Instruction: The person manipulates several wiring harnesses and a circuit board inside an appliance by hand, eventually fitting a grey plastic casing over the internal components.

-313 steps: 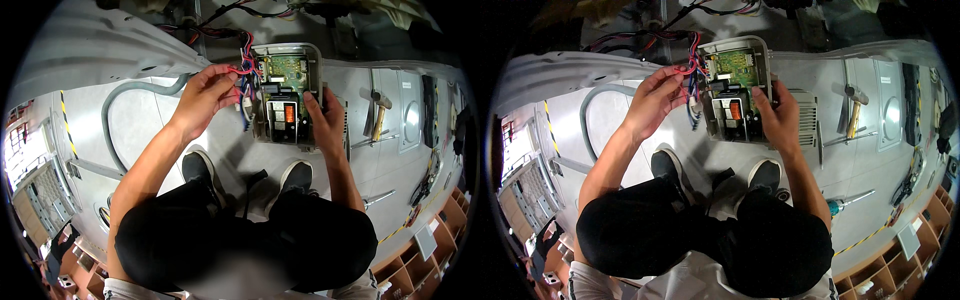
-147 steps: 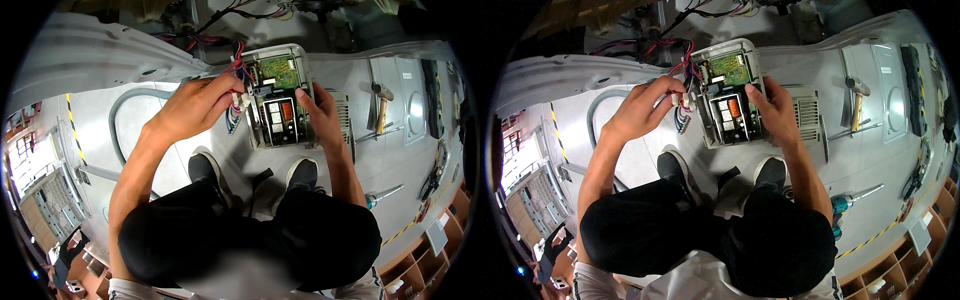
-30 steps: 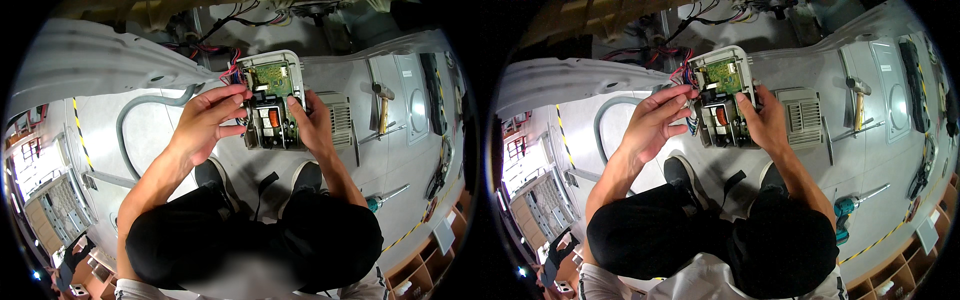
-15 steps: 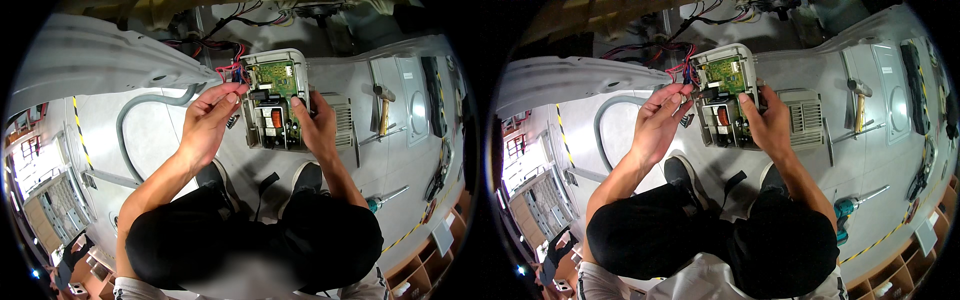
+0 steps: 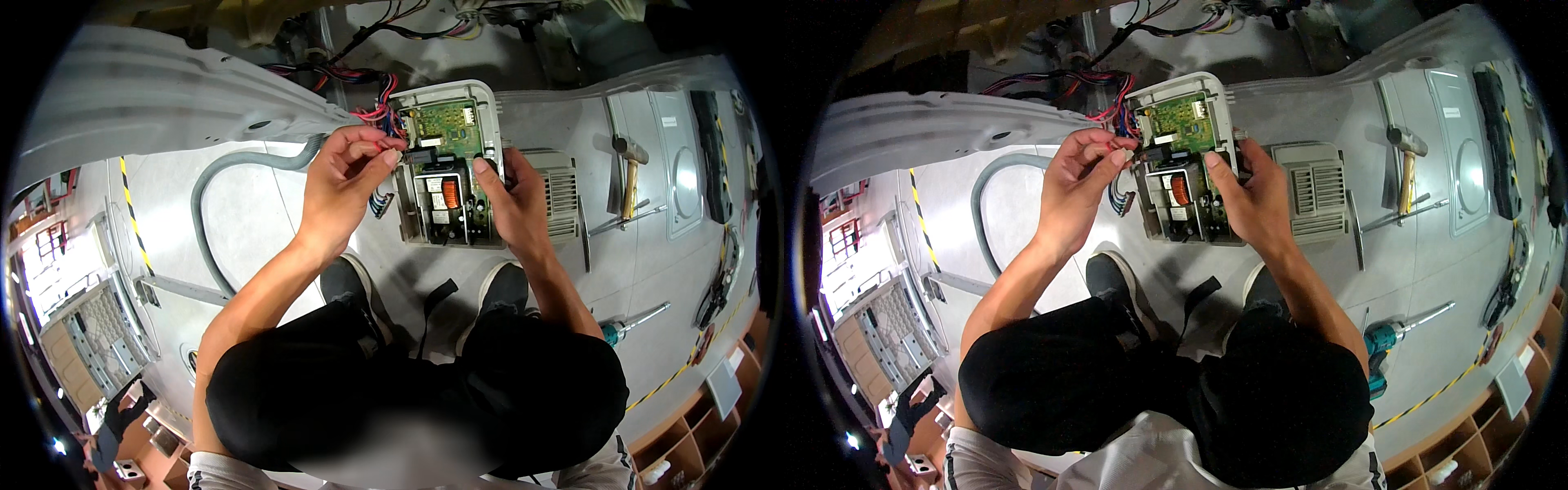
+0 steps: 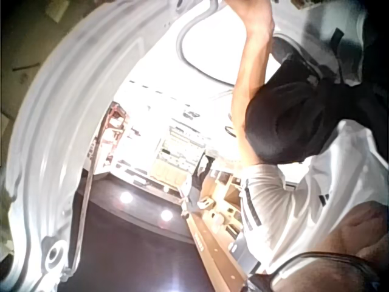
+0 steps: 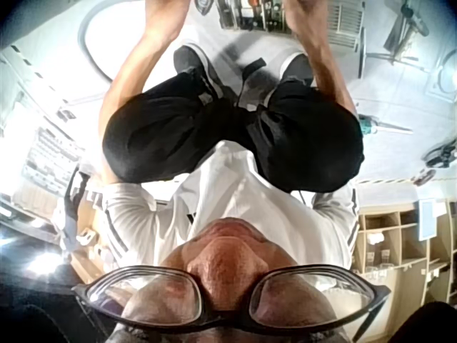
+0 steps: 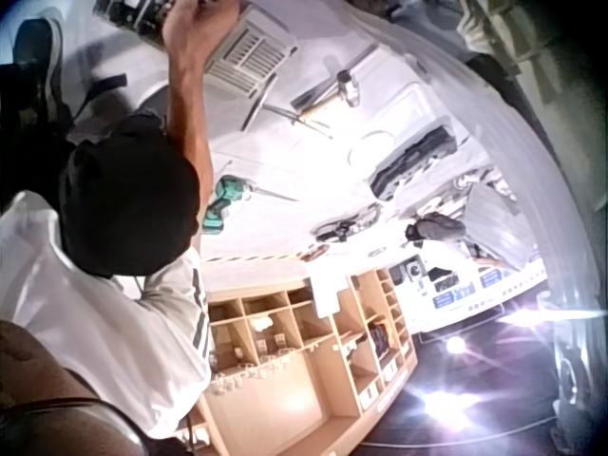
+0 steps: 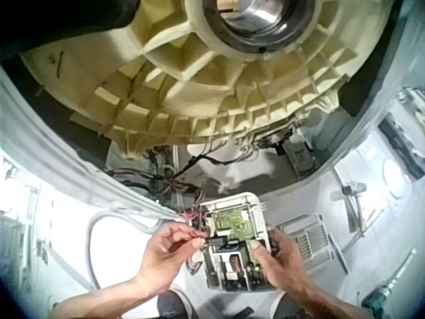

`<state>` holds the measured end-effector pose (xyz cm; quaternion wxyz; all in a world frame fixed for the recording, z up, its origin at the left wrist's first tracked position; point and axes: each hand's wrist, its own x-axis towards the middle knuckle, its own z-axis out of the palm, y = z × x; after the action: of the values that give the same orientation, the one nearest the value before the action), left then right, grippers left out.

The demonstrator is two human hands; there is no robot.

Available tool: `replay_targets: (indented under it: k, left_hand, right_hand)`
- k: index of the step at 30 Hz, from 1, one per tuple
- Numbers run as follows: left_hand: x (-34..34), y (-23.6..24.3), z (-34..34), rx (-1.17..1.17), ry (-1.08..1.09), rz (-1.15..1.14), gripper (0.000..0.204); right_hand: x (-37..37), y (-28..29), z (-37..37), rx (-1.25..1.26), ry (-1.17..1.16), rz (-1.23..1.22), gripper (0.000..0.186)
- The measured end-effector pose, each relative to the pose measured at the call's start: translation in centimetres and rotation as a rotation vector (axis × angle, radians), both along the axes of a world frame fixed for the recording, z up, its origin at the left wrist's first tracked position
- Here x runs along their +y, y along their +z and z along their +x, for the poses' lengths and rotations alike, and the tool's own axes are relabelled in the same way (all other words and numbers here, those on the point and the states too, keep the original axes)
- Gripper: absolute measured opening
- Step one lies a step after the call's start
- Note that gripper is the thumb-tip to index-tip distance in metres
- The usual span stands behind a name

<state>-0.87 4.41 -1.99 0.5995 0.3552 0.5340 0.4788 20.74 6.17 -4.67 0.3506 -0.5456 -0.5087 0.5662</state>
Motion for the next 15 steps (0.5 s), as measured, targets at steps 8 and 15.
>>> replay_targets:
  k: [8, 15]
  left_hand:
    - [0.07, -0.46, -0.62, 0.001, -0.003, -0.052, 0.031]
    - [0.21, -0.01, -0.62, -0.068, -0.027, -0.089, 0.036]
  right_hand:
    - [-0.03, -0.02, -0.22, 0.021, -0.010, 0.046, 0.028]
    - [-0.21, -0.18, -0.66, 0.056, -0.030, 0.060, 0.025]
